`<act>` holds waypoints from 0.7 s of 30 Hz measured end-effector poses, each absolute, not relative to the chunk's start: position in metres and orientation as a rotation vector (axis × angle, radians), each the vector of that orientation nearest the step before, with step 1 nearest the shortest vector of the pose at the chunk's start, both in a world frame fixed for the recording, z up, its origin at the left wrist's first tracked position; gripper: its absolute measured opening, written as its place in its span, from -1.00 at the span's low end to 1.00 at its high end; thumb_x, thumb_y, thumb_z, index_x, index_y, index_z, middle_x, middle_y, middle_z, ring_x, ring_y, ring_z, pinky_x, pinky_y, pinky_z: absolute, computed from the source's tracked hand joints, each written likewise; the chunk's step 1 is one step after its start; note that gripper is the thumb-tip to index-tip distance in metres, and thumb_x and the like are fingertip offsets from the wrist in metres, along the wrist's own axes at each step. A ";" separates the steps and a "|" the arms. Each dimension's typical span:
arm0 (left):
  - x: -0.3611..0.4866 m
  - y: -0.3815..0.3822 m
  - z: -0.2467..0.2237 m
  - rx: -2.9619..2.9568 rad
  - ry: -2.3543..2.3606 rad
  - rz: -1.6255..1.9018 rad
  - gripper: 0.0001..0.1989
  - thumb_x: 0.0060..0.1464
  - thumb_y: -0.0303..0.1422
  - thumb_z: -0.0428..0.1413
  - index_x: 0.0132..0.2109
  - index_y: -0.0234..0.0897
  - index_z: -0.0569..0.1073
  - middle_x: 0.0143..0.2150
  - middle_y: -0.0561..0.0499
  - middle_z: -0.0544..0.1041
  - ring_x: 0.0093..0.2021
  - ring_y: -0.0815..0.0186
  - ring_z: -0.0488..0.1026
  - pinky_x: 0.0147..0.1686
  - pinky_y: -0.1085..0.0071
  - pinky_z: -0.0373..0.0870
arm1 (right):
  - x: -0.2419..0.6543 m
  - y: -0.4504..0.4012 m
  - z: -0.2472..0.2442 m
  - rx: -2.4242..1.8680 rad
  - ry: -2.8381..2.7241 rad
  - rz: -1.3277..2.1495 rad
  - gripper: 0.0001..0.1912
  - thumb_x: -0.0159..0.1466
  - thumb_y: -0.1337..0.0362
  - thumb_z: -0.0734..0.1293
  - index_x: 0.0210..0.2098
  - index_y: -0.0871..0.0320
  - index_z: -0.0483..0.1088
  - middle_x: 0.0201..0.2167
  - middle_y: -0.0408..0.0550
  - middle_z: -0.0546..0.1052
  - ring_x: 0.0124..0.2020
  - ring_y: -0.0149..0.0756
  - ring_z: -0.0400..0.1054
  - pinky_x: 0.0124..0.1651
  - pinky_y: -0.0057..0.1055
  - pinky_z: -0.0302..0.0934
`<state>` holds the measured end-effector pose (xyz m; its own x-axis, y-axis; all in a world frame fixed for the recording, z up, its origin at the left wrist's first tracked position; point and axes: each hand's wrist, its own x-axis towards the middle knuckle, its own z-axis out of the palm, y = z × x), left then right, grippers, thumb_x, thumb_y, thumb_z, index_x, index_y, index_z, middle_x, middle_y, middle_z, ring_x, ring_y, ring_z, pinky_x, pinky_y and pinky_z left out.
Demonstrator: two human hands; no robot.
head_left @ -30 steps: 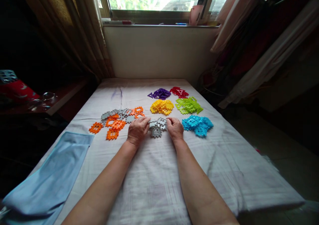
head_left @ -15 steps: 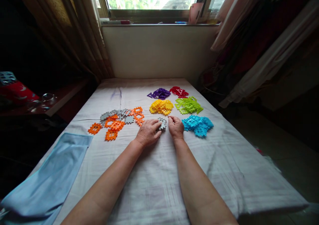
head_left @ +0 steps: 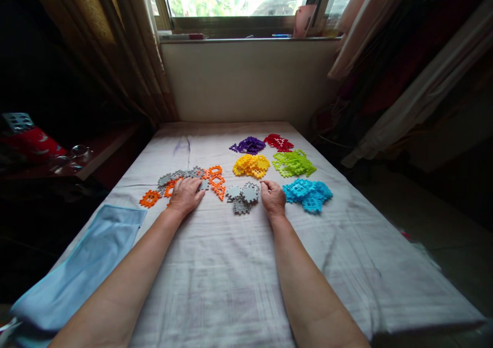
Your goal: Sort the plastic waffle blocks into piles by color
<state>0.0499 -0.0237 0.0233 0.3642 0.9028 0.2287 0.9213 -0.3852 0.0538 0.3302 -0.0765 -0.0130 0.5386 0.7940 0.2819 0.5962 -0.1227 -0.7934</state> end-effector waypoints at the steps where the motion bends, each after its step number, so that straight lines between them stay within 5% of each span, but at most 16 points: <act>1: 0.049 -0.023 0.023 -2.531 -1.674 -0.324 -0.67 0.15 -0.23 0.05 0.02 -0.18 0.50 0.14 -0.12 0.52 0.16 0.05 0.38 0.20 0.06 0.18 | 0.330 -0.076 -0.014 -1.816 -1.152 0.250 -0.69 0.25 0.23 0.21 -0.24 0.14 0.58 -0.22 0.04 0.62 -0.21 -0.23 0.45 -0.08 -0.37 0.27; 6: 0.054 -0.023 0.024 -2.530 -1.566 -0.307 -0.68 0.15 -0.24 0.03 0.00 -0.18 0.51 0.06 -0.15 0.57 0.11 0.02 0.42 0.26 -0.02 0.02 | 0.331 -0.076 -0.017 -1.813 -1.163 0.229 -0.67 0.25 0.21 0.19 -0.24 0.12 0.58 -0.22 0.02 0.62 -0.21 -0.22 0.45 -0.09 -0.36 0.28; 21: 0.057 -0.015 0.043 -2.484 -1.579 0.010 -0.61 0.12 -0.14 0.04 -0.02 -0.29 0.48 -0.07 -0.24 0.60 0.00 0.00 0.49 0.06 0.12 0.23 | 0.331 -0.076 -0.015 -1.838 -1.160 0.260 -0.68 0.25 0.22 0.20 -0.24 0.11 0.58 -0.21 0.01 0.61 -0.22 -0.24 0.44 -0.09 -0.37 0.28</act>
